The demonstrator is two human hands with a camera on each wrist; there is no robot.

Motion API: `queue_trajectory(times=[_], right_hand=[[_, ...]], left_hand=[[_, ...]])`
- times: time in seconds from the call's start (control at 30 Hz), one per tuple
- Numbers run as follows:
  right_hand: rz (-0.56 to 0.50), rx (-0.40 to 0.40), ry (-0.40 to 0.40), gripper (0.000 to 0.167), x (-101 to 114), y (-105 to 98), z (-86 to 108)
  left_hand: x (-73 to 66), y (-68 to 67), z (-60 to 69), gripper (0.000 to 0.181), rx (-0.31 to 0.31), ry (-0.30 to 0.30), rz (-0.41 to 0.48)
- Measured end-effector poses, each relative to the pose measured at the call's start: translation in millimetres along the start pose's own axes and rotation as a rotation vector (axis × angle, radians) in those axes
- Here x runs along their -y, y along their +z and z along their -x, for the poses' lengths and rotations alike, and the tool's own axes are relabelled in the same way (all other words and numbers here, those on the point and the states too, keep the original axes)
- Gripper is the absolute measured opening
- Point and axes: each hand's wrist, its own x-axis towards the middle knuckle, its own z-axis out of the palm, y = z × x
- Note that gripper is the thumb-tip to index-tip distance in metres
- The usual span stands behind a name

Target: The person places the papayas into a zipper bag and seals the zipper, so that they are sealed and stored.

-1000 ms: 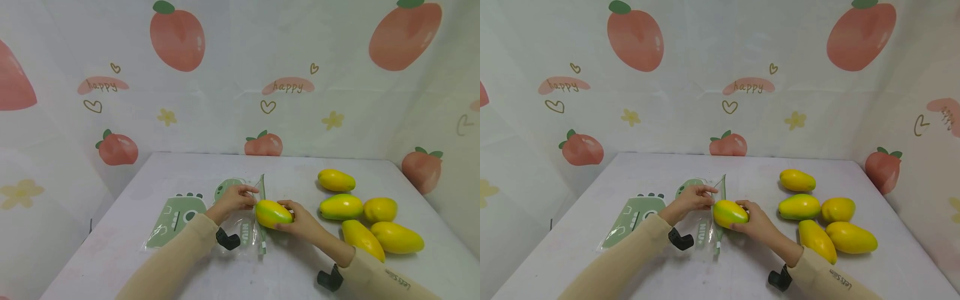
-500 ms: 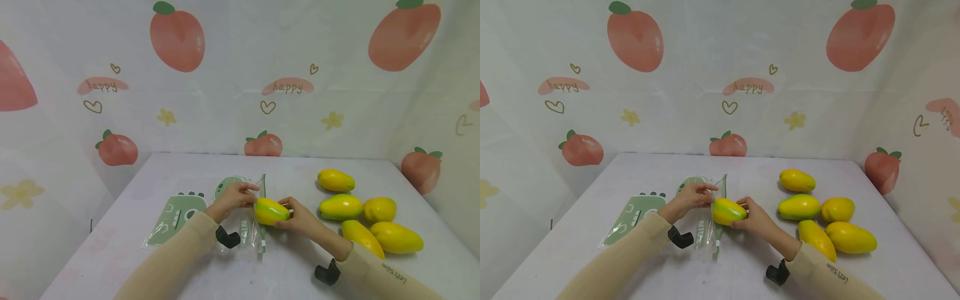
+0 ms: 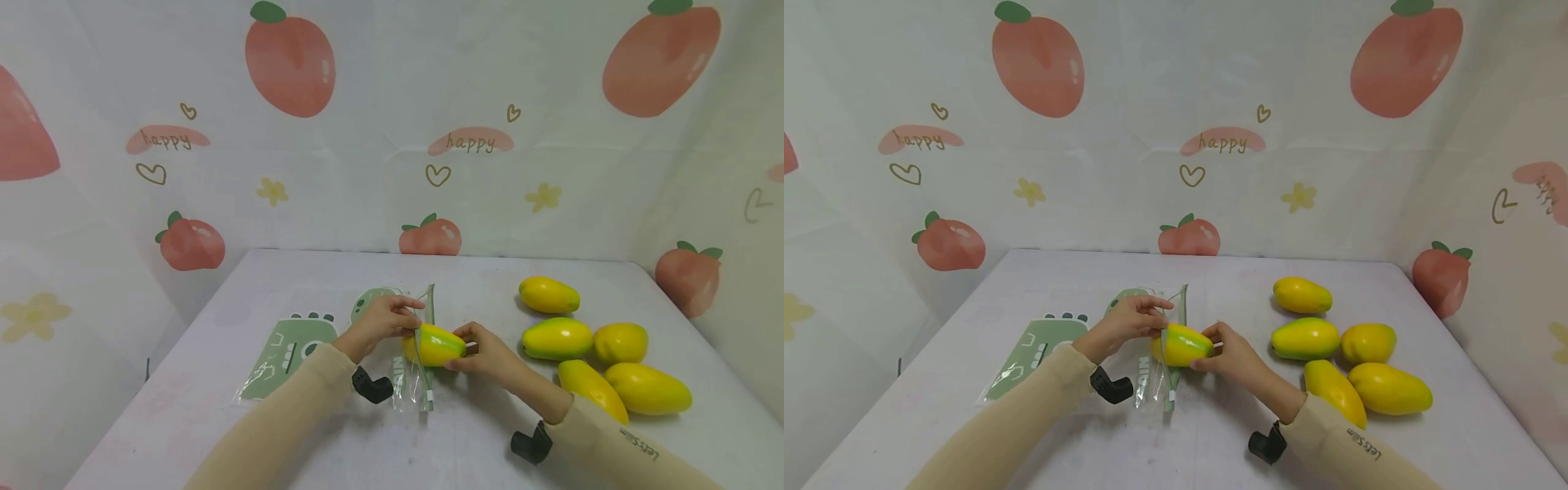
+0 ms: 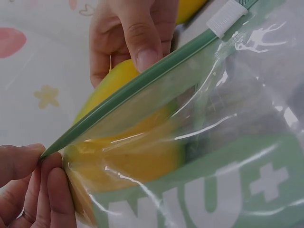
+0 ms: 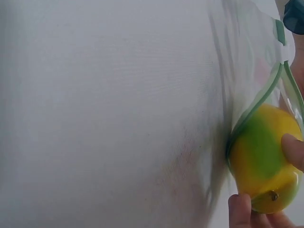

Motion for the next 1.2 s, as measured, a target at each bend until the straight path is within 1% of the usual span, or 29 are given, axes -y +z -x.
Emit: queue_trajectory(times=[0.17, 0.33, 0.57, 0.7, 1.0, 1.2], right_hand=[[-0.001, 0.008, -0.027, 0.053, 0, -2, -1.7], [0.034, -0.011, -0.018, 0.053, 0, -2, -4.1], [-0.027, -0.027, -0.003, 0.048, 3, 2, -4.6], [-0.007, -0.047, -0.001, 0.046, 5, 4, -5.5], [-0.033, -0.052, 0.001, 0.049, 5, 5, -7.9], [-0.054, -0.044, 0.01, 0.042, 5, 8, -8.4]], left_hand=[[-3.7, 0.0, 1.3, 0.037, -0.006, -0.001, -0.01], [-4.9, -0.5, 0.5, 0.037, -0.012, 0.007, -0.03], [-7.8, 0.1, -0.4, 0.036, -0.026, -0.005, -0.067], [-9.1, 0.7, -0.5, 0.035, -0.034, -0.003, -0.083], [-9.0, 1.1, -0.9, 0.036, -0.016, 0.015, -0.071], [-10.4, 1.6, -0.4, 0.035, -0.02, 0.011, -0.069]])
